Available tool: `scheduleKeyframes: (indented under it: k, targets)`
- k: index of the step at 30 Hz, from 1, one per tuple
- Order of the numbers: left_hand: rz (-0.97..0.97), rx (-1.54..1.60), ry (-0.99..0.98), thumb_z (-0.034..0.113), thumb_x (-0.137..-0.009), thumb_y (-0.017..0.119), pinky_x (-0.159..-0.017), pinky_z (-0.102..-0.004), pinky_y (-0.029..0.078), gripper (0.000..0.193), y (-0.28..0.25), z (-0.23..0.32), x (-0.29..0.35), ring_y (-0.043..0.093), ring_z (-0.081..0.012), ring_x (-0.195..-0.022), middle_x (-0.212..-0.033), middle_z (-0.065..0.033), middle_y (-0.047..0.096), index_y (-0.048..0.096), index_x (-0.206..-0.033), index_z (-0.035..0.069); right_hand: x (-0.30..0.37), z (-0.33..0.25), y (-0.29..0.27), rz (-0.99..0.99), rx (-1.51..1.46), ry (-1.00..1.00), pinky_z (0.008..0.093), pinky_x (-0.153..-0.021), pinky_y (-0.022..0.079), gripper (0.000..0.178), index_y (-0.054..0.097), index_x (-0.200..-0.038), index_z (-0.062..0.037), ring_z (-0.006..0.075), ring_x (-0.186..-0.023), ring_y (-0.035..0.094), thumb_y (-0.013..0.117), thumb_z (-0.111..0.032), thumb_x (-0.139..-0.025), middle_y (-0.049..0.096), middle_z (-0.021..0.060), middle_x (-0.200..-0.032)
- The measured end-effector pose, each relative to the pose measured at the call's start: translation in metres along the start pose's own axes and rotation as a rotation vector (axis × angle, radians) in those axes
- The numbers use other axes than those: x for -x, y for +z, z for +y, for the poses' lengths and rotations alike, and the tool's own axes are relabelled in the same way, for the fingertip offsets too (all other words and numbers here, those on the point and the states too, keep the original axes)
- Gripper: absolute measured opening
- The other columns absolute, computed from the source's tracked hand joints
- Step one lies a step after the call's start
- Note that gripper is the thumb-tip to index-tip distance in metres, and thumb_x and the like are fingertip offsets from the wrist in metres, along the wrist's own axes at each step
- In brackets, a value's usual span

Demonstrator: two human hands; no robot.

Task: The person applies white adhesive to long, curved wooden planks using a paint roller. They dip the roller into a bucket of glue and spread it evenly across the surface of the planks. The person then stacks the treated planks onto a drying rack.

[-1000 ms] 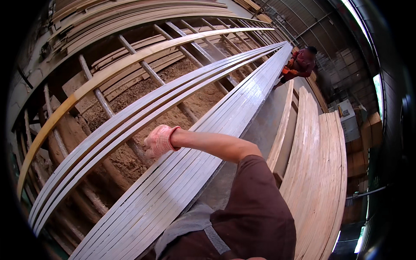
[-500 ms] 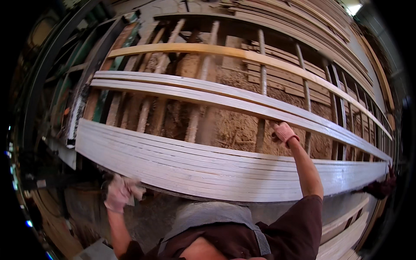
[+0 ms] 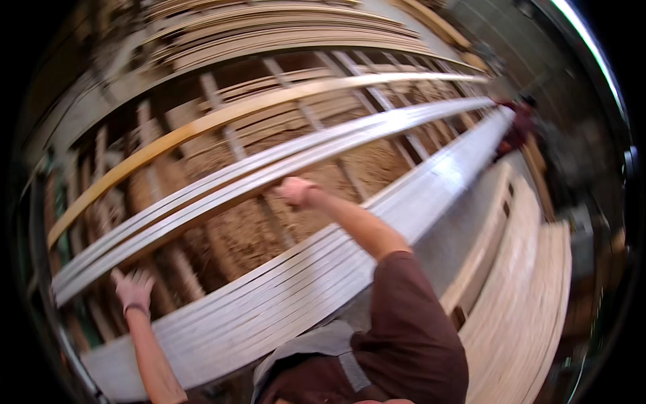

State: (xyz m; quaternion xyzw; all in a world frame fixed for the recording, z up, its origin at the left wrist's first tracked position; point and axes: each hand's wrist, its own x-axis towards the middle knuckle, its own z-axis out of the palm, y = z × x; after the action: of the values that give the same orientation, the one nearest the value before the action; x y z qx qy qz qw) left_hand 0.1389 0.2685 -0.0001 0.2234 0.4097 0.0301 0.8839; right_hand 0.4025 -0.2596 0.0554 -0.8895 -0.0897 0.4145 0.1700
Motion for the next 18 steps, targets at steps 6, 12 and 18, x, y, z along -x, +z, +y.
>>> scheduleKeyframes:
  k: [6, 12, 18]
  targets:
    - [0.336, 0.194, 0.352, 0.074, -0.098, 0.033, -0.121, -0.0558, 0.032, 0.091, 0.095, -0.035, -0.019, 0.036, -0.0382, -0.149, -0.164, -0.0148, 0.035, 0.032, -0.159, 0.006, 0.007, 0.021, -0.006, 0.055, -0.565, -0.028, 0.0407, -0.059, 0.061, 0.069, 0.064, -0.122, 0.0075, 0.0284, -0.068, 0.074, 0.06, -0.056, -0.095, 0.074, 0.0197, -0.089]
    - [0.021, 0.197, 0.515, 0.046, -0.103, 0.036, -0.119, -0.0475, 0.038, 0.058, 0.071, -0.02, -0.045, 0.051, -0.0296, -0.137, -0.154, -0.0109, 0.05, 0.056, -0.145, 0.012, -0.014, -0.024, -0.015, 0.139, -1.067, -0.104, 0.0381, -0.071, 0.06, 0.05, 0.065, -0.123, 0.0005, 0.0239, -0.086, 0.073, 0.057, -0.045, -0.103, 0.075, 0.0138, -0.107]
    - [-0.072, 0.389, 0.45, 0.08, -0.091, 0.049, -0.11, -0.048, 0.043, 0.078, 0.114, -0.035, -0.044, 0.051, -0.0253, -0.133, -0.148, 0.0003, 0.055, 0.051, -0.145, 0.023, -0.063, 0.003, 0.002, 0.067, -1.526, -0.284, 0.0371, -0.069, 0.055, 0.061, 0.053, -0.14, -0.0086, 0.0256, -0.091, 0.069, 0.047, -0.058, -0.105, 0.067, 0.0162, -0.126]
